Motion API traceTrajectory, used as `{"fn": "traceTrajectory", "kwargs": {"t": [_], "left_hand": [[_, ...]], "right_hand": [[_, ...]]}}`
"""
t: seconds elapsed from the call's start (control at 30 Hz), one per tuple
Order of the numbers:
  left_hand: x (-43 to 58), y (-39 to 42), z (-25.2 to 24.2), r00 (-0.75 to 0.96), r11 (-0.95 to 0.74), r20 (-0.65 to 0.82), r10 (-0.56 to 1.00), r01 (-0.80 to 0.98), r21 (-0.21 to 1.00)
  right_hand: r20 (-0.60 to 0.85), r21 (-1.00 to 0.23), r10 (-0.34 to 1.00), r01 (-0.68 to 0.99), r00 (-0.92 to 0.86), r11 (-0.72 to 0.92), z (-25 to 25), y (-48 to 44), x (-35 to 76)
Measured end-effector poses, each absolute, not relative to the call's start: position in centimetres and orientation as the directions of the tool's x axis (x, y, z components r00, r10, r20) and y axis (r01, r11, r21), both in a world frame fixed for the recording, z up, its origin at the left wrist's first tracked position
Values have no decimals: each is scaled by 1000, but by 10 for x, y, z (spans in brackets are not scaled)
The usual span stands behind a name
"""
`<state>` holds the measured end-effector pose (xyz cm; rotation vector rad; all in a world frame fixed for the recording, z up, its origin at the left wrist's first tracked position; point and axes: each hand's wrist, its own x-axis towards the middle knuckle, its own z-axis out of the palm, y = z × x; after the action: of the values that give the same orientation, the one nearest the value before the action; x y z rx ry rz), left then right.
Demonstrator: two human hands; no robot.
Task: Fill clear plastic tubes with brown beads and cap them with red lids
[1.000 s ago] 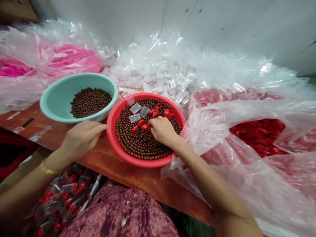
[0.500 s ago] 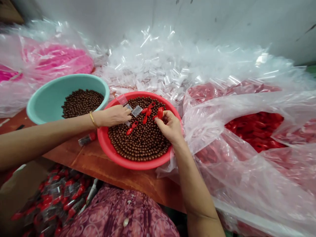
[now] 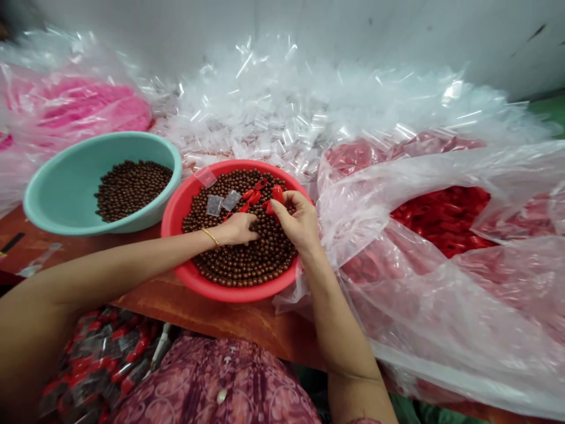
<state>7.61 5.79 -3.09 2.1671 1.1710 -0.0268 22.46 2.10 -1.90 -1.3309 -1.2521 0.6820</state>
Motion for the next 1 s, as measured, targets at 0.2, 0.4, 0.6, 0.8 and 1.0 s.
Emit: {"fn": "traceTrajectory", "kwargs": {"t": [0.2,0.4,0.6,0.8,1.0], "left_hand": [[67,62,-27,643,31,-202,739,267,963],[50,44,-6,676,324,-260,690,34,945],[42,34,2,697,536,-315,644,-116,836],[43,33,1,668,483,-296,683,-109,869],[44,34,3,664,552,-288,690,-226,803]], "right_hand": [[291,-947,896,233,337,220,-14,16,223],[321,-947,829,130,458,295,-12,11,220],[333,-936,801,71,497,345,-8,9,216],[261,-965,851,87,456,249,-5,3,216],[362,-926,878,230,314,300,-4,-14,206]]}}
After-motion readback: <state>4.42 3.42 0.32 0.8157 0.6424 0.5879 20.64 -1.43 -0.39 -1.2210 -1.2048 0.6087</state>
